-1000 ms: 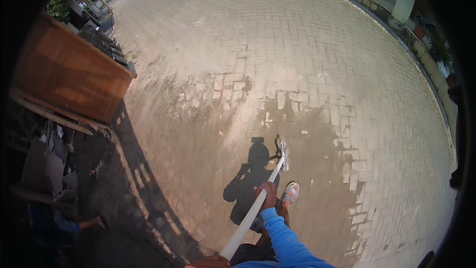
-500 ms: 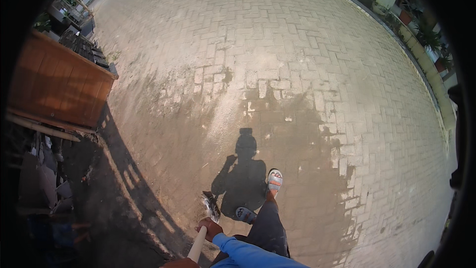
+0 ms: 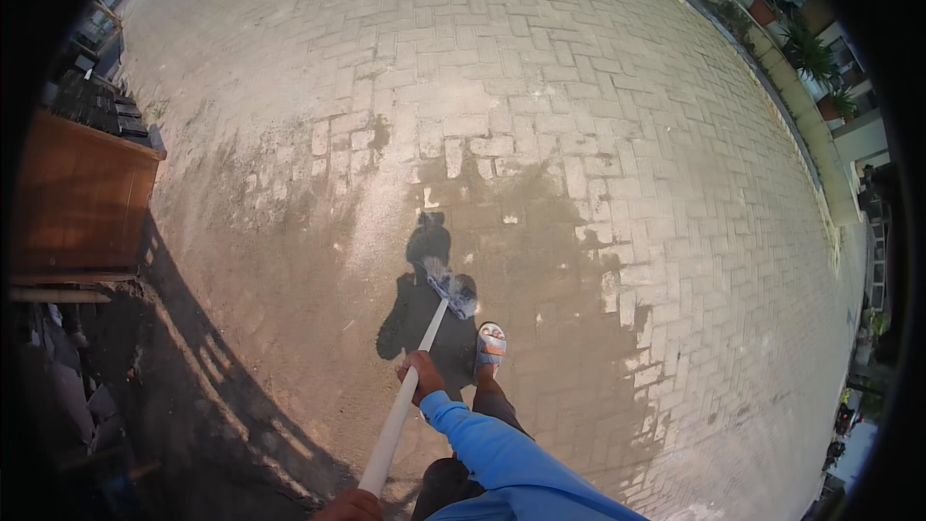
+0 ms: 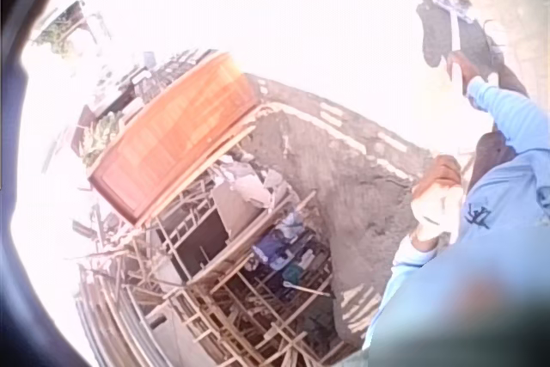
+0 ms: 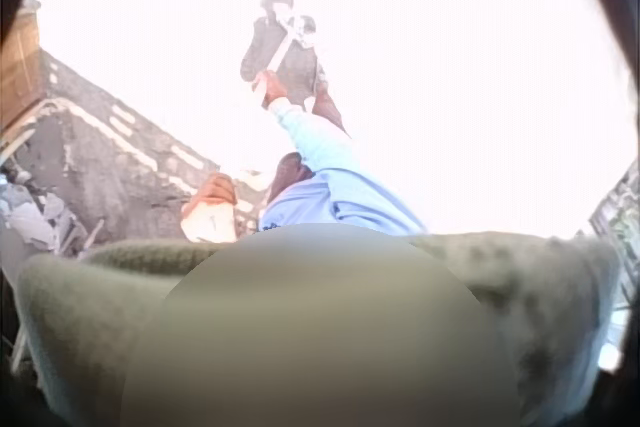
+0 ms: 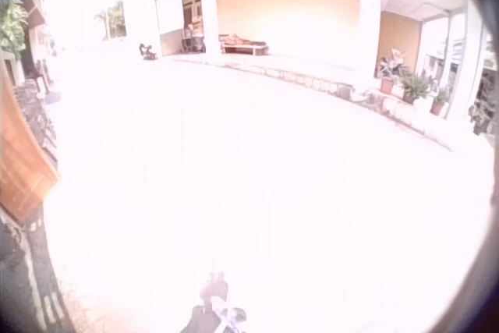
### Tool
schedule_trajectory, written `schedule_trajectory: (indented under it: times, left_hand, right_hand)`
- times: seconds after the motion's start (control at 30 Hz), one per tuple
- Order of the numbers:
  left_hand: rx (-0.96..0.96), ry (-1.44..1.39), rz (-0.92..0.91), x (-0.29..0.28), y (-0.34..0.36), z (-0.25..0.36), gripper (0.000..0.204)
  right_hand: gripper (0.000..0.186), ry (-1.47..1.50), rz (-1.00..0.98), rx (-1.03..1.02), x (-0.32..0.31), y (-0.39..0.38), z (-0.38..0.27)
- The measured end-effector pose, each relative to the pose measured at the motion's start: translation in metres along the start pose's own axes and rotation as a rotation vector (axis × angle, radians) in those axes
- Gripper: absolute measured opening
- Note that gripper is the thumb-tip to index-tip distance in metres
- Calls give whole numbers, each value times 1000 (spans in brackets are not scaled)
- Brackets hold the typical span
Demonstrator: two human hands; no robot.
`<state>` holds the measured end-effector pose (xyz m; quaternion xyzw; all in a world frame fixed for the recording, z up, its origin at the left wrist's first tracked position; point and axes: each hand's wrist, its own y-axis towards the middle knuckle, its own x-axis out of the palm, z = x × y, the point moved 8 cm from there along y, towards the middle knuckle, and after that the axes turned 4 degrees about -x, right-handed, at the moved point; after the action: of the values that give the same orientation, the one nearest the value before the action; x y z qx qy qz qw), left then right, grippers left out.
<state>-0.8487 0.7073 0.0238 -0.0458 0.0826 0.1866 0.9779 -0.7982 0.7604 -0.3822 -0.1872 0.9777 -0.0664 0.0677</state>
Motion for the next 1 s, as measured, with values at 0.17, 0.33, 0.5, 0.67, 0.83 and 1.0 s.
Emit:
schedule_trajectory:
  times: [0.17, 0.33, 0.5, 0.67, 0.83, 1.0]
  left_hand:
    - [129, -50, -186, -2, 19, 73, 24]
    - [393, -221, -443, 24, 11, 66, 20]
    - [229, -174, -390, 80, 16, -49, 25]
    - [138, -119, -342, 48, -33, -108, 22]
    - [-5, 39, -283, -66, -116, -51, 29]
    - [137, -128, -129, -169, -162, 25, 27]
  right_hand:
    - [17, -94, -94, -76, 27, -44, -51]
    - [22, -167, 189, -13, -89, 12, -44]
    - [24, -575, 538, -214, -223, 48, 31]
    - [22, -242, 331, 201, -163, -20, 153]
    - [20, -160, 407, -213, 24, -135, 75]
    - [18, -256, -77, -83, 136, -198, -31]
